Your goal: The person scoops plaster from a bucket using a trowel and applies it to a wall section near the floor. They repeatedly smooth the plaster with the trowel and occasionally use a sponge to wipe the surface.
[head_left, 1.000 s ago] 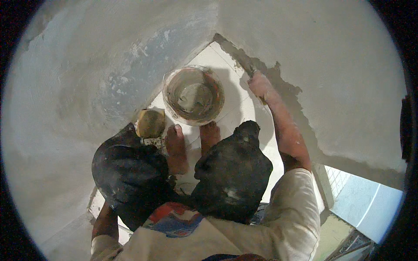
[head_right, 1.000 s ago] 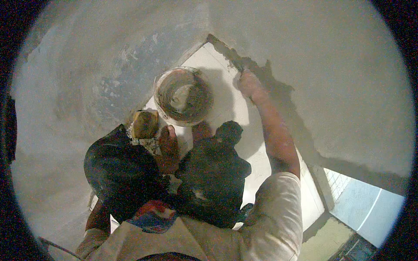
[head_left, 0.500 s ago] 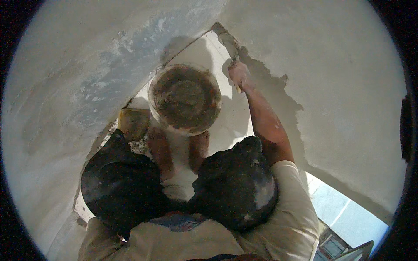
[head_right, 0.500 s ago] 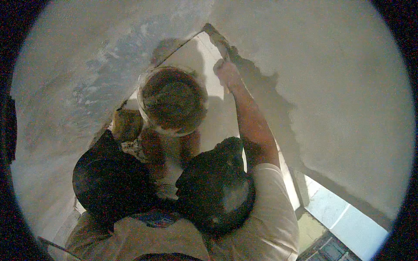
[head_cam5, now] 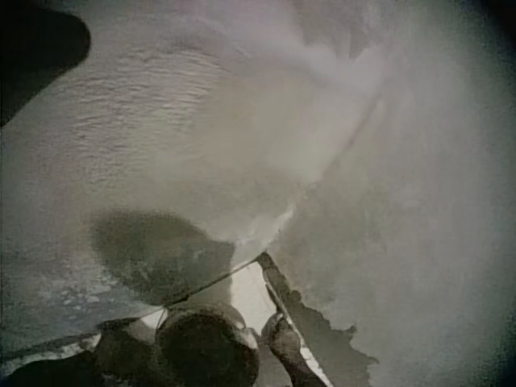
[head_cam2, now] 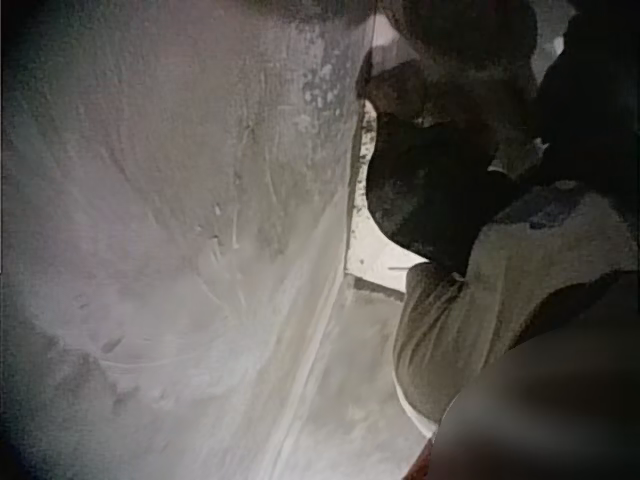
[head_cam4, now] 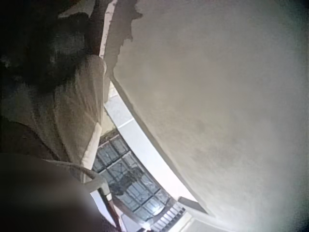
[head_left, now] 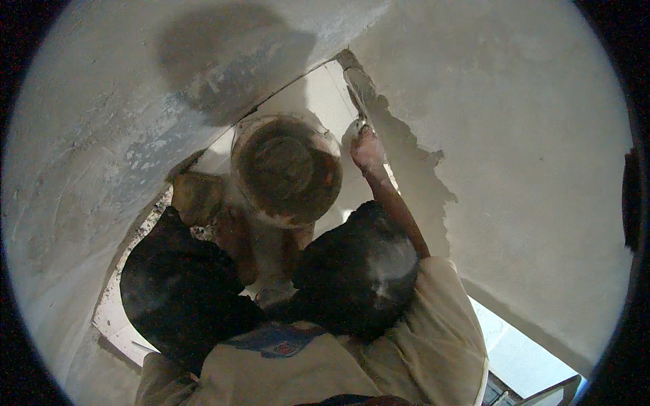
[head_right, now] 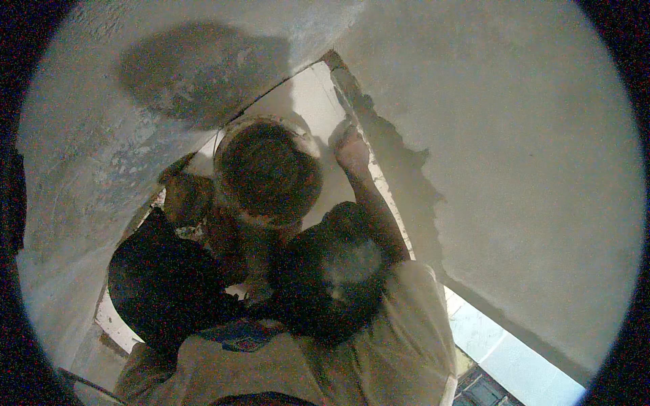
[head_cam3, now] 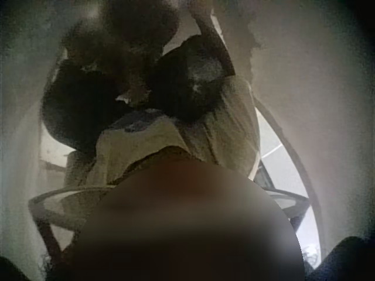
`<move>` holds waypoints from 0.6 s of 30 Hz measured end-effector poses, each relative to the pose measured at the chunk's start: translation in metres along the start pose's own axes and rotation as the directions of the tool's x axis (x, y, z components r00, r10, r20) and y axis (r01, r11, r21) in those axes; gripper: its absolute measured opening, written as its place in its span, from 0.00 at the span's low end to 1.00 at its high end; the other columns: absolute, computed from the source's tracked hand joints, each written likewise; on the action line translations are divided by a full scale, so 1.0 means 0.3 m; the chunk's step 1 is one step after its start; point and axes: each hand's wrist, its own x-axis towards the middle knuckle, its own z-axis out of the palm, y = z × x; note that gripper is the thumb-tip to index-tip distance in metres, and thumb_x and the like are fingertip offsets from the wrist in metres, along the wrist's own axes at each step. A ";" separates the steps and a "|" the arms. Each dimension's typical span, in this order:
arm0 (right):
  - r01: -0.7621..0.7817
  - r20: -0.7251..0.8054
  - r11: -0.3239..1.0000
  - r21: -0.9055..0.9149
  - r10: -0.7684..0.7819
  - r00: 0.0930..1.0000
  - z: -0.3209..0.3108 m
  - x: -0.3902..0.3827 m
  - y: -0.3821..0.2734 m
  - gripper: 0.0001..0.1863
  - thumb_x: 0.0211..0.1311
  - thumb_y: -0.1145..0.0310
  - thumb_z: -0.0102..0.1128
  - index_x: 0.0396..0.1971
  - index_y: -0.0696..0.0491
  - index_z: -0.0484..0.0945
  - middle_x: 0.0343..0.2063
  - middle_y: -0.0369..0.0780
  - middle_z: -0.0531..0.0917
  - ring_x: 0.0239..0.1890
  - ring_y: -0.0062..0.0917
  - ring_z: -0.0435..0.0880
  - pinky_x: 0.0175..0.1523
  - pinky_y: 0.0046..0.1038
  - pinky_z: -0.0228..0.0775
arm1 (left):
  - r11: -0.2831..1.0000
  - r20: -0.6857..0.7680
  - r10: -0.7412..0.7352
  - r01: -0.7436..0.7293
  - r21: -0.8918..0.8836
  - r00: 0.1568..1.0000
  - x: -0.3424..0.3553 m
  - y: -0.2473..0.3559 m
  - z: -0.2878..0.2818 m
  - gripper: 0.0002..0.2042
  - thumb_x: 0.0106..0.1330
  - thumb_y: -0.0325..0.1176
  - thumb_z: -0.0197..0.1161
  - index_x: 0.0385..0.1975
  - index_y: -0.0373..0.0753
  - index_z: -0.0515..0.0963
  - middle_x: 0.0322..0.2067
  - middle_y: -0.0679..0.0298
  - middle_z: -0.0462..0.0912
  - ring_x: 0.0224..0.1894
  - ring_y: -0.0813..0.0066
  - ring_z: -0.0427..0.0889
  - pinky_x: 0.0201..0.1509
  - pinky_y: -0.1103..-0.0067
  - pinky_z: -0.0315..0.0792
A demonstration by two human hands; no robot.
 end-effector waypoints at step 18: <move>0.075 -0.040 0.996 0.051 -0.073 0.996 0.008 0.054 -0.098 0.16 0.67 0.63 0.61 0.48 0.58 0.77 0.42 0.57 0.85 0.47 0.54 0.85 0.51 0.50 0.79 | 0.563 -0.061 0.824 -0.826 -0.022 0.563 -0.124 0.520 0.201 0.29 0.84 0.47 0.47 0.70 0.27 0.68 0.65 0.45 0.77 0.69 0.54 0.75 0.77 0.62 0.63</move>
